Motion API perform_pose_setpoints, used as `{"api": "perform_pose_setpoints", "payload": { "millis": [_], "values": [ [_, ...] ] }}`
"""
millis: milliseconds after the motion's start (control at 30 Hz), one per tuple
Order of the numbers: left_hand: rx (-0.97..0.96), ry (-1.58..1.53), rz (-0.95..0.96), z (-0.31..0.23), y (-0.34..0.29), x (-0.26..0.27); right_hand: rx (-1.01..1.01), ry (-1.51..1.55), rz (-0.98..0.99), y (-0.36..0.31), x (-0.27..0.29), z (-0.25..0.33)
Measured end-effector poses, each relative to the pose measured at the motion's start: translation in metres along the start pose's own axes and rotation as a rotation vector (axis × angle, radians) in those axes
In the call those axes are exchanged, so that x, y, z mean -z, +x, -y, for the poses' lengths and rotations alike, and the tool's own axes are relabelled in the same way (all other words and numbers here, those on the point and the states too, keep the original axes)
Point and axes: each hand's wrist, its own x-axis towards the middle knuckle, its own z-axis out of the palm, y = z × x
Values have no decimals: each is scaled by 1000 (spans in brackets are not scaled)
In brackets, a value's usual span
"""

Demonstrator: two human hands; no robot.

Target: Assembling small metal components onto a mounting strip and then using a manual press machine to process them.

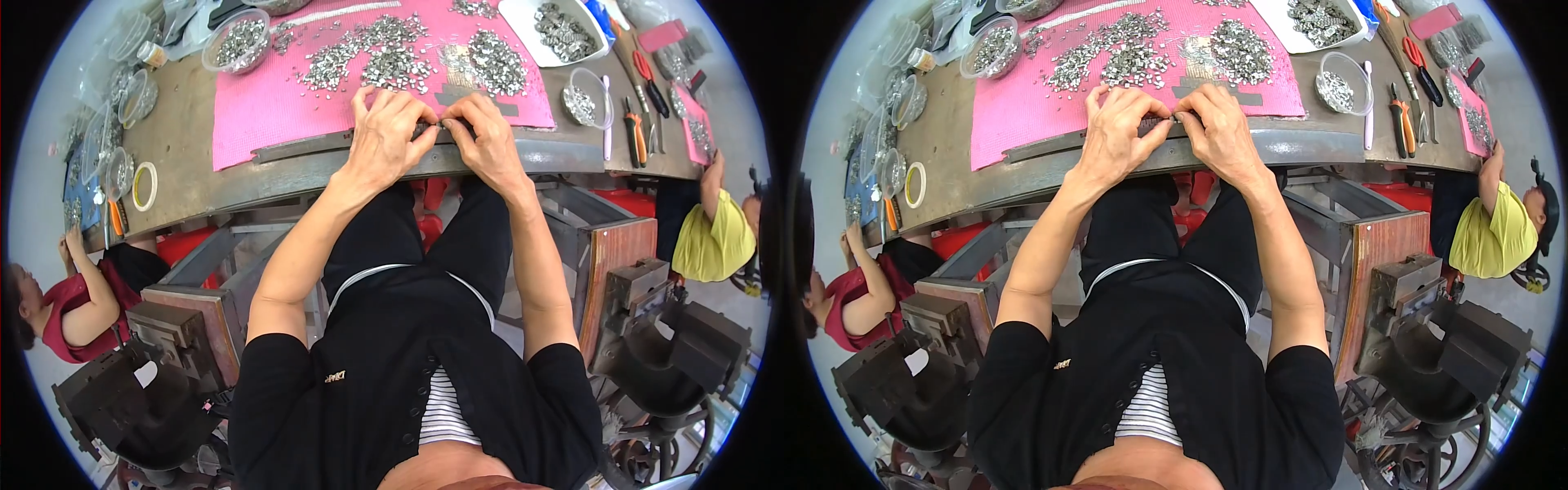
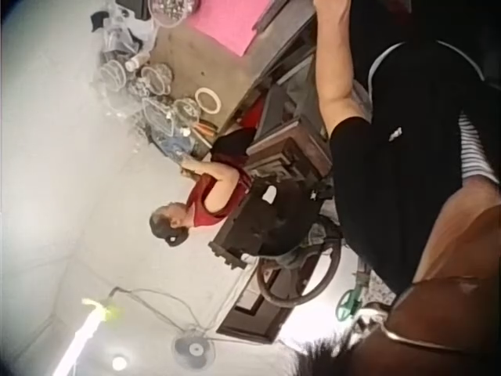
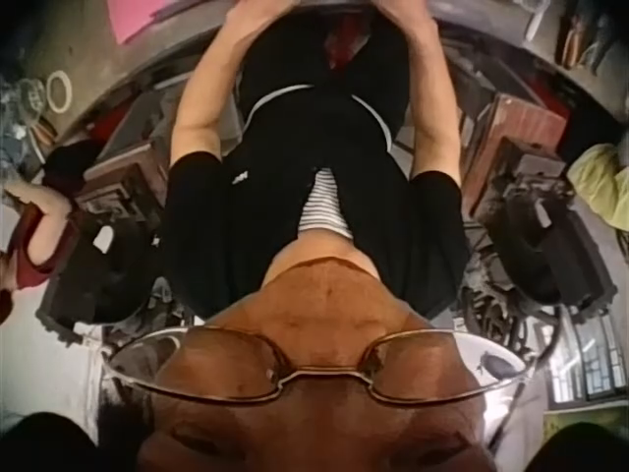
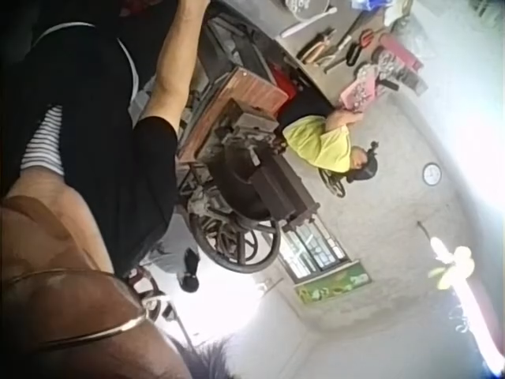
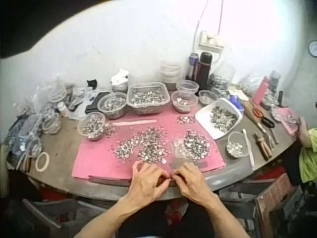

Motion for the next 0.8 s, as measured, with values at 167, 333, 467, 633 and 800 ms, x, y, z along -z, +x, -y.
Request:
{"api": "perform_pose_setpoints", "payload": {
  "millis": [167,333,467,633,800],
  "values": [
    [25,-10,-5,-2,-2,-3,-16,17,-27,-4,-3,-2],
    [54,-34,28,-3,-5,3,-85,55,-56,-6,-6,0],
    [77,-74,-136,3,-17,31,-168,121,-50,-7,-7,-1],
    [218,54,-296,34,-66,77,-3,-35,-97,-8,-14,-2],
    [304,155,-281,50,-99,104,90,-154,-143,-12,-20,1]
  ]
}}
